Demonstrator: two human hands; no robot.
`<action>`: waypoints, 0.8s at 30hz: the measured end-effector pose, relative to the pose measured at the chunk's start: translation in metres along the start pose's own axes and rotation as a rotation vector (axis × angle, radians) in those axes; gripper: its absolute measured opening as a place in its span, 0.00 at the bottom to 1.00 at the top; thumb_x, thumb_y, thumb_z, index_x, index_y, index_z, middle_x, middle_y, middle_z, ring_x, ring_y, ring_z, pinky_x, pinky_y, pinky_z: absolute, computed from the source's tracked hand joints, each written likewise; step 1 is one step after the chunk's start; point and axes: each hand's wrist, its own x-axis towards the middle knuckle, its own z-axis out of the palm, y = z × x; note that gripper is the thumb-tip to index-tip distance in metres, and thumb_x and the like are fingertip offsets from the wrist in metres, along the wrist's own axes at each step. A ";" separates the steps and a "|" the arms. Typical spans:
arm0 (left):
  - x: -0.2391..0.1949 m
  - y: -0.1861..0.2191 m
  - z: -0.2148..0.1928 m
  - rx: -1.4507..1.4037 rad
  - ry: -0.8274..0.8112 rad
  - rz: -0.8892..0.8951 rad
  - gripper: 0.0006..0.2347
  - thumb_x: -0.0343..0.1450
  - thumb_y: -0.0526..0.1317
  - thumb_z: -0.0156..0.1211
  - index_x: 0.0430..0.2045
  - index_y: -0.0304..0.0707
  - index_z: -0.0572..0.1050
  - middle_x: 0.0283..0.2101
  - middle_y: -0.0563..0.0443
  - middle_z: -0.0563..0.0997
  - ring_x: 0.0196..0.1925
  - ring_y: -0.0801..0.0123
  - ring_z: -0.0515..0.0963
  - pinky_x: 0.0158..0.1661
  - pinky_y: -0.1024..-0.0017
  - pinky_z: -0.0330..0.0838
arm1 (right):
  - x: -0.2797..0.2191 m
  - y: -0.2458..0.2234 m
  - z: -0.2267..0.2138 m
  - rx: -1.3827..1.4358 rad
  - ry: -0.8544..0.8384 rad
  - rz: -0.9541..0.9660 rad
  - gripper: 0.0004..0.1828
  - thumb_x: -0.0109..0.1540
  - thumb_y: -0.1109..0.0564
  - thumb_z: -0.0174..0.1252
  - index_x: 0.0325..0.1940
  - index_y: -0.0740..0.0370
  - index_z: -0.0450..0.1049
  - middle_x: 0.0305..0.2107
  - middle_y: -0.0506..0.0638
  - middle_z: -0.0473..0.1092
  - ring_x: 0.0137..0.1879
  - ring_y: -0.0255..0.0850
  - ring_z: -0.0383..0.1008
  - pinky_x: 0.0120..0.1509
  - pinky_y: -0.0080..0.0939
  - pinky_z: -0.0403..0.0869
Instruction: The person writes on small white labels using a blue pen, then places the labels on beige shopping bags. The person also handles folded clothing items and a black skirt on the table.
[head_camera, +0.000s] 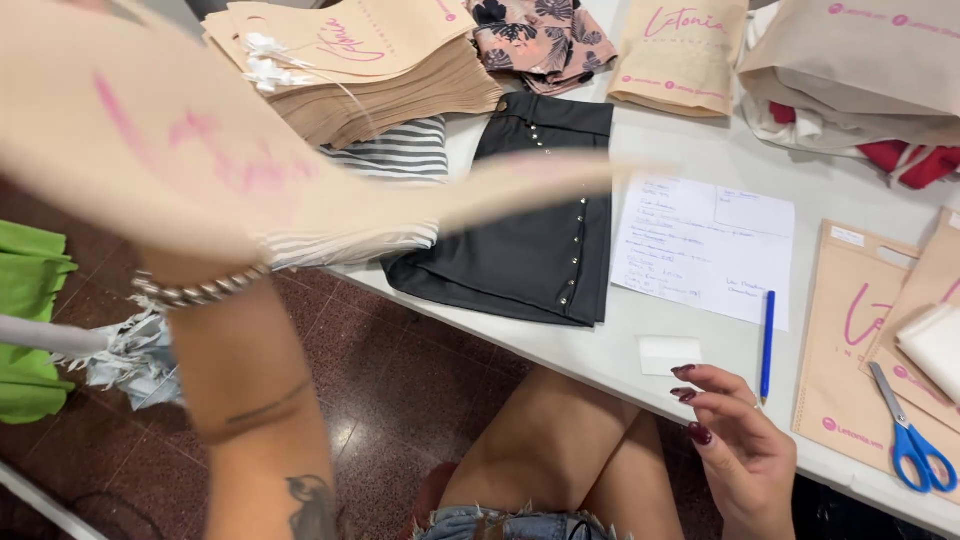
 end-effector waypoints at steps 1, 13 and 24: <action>-0.004 0.006 0.024 -0.067 -0.004 -0.007 0.06 0.74 0.33 0.53 0.29 0.49 0.74 0.41 0.51 0.75 0.52 0.51 0.75 0.53 0.52 0.64 | -0.001 -0.001 -0.001 0.011 0.013 -0.007 0.11 0.62 0.63 0.57 0.48 0.67 0.76 0.56 0.66 0.70 0.67 0.57 0.71 0.66 0.50 0.75; -0.078 0.020 0.191 -0.867 -0.012 -0.122 0.10 0.77 0.38 0.47 0.23 0.50 0.68 0.44 0.50 0.70 0.59 0.51 0.73 0.62 0.53 0.58 | 0.062 -0.074 0.046 0.178 0.103 -0.084 0.11 0.62 0.66 0.58 0.49 0.70 0.75 0.51 0.61 0.71 0.62 0.49 0.74 0.67 0.40 0.78; -0.080 0.016 0.228 -1.436 -0.157 -0.056 0.18 0.80 0.53 0.52 0.19 0.50 0.66 0.49 0.53 0.67 0.71 0.52 0.66 0.57 0.46 0.64 | 0.100 -0.103 0.085 -0.050 0.051 -0.120 0.08 0.67 0.65 0.55 0.50 0.67 0.73 0.52 0.57 0.70 0.64 0.44 0.71 0.76 0.39 0.70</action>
